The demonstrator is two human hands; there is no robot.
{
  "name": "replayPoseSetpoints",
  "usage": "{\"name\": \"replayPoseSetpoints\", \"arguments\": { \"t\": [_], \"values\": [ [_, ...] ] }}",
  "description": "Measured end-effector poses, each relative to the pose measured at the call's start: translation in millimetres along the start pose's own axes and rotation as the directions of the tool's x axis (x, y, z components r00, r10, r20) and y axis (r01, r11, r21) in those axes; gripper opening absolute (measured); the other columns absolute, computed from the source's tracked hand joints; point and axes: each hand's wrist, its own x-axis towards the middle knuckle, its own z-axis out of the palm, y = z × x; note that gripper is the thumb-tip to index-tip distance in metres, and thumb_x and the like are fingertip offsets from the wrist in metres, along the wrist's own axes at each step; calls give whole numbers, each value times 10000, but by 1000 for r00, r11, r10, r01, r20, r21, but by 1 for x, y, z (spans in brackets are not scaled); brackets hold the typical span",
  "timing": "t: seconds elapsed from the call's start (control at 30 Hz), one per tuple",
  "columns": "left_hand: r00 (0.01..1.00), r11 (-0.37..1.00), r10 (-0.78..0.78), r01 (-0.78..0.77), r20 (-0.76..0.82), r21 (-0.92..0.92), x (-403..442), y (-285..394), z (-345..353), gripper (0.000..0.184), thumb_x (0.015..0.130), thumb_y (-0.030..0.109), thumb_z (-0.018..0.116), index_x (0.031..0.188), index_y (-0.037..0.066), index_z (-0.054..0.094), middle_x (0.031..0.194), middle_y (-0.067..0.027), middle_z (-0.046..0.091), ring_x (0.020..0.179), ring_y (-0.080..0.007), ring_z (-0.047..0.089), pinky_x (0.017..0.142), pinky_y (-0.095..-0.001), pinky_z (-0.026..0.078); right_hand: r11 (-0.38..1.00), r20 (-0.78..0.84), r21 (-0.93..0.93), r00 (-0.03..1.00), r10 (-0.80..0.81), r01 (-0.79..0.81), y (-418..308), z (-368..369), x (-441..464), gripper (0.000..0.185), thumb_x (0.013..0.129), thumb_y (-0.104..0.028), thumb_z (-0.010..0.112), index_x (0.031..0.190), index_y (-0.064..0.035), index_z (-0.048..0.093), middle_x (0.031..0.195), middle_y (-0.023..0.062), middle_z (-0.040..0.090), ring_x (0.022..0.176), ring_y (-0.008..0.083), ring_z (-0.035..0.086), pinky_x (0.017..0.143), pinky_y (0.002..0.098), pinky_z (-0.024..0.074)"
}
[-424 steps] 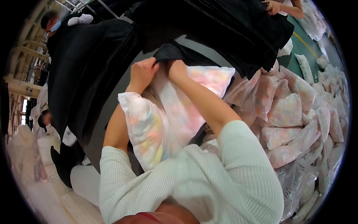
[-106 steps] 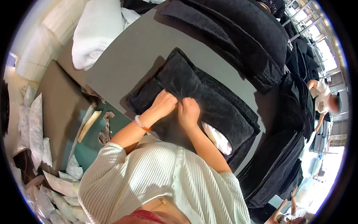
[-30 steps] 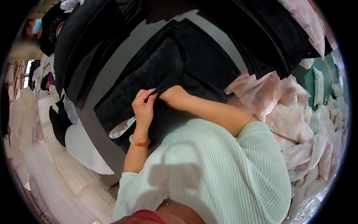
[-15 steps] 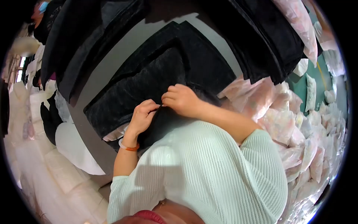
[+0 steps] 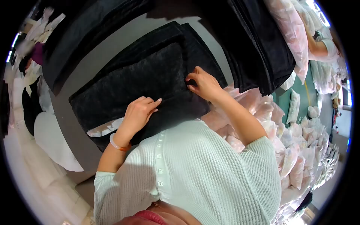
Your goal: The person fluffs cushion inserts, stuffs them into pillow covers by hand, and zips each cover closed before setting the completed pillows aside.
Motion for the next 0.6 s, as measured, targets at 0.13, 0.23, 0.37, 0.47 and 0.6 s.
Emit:
{"name": "replayPoseSetpoints", "arguments": {
  "t": [0.13, 0.23, 0.37, 0.47, 0.6],
  "values": [
    [993, 995, 12, -23, -114, -96, -6, -9, 12, 209, 788, 15, 649, 975, 36, 741, 739, -101, 657, 709, -253, 627, 672, -353, 534, 999, 62, -43, 998, -26, 28, -5, -3, 6, 222, 801, -117, 704, 993, -64, 604, 993, 119, 500, 844, 308, 598, 728, 397, 490],
    [988, 992, 1, -20, -153, -122, -10, -11, 15, 209, 784, -16, 627, 953, 28, 742, 761, -117, 678, 730, -271, 655, 686, -358, 545, 997, 109, -74, 994, -28, 36, -13, -13, 8, 232, 805, -135, 684, 1003, -69, 582, 980, 127, 518, 846, 319, 602, 721, 405, 487],
    [980, 993, 25, -47, -197, -107, -12, -11, 15, 215, 775, -37, 616, 939, 22, 741, 771, -121, 684, 744, -271, 665, 685, -358, 552, 980, 163, -195, 985, 62, -29, -21, -14, 13, 173, 820, -164, 649, 944, -54, 604, 919, 129, 543, 845, 323, 606, 739, 407, 487],
    [971, 990, 52, -80, -234, -113, -13, -14, 19, 214, 773, -37, 617, 938, 22, 740, 777, -115, 688, 749, -264, 668, 678, -356, 554, 938, 261, -339, 951, 164, -68, -19, -16, 21, 146, 812, -169, 614, 839, -27, 634, 855, 129, 557, 845, 317, 614, 743, 404, 490],
    [961, 989, 48, -84, -271, -125, -14, -14, 19, 179, 768, -25, 663, 926, 19, 734, 772, -119, 689, 740, -264, 676, 672, -347, 549, 991, 181, -116, 979, 93, -73, -21, -26, 18, 177, 790, -160, 594, 775, 6, 655, 826, 133, 538, 807, 311, 601, 718, 389, 483]
  ]
}}
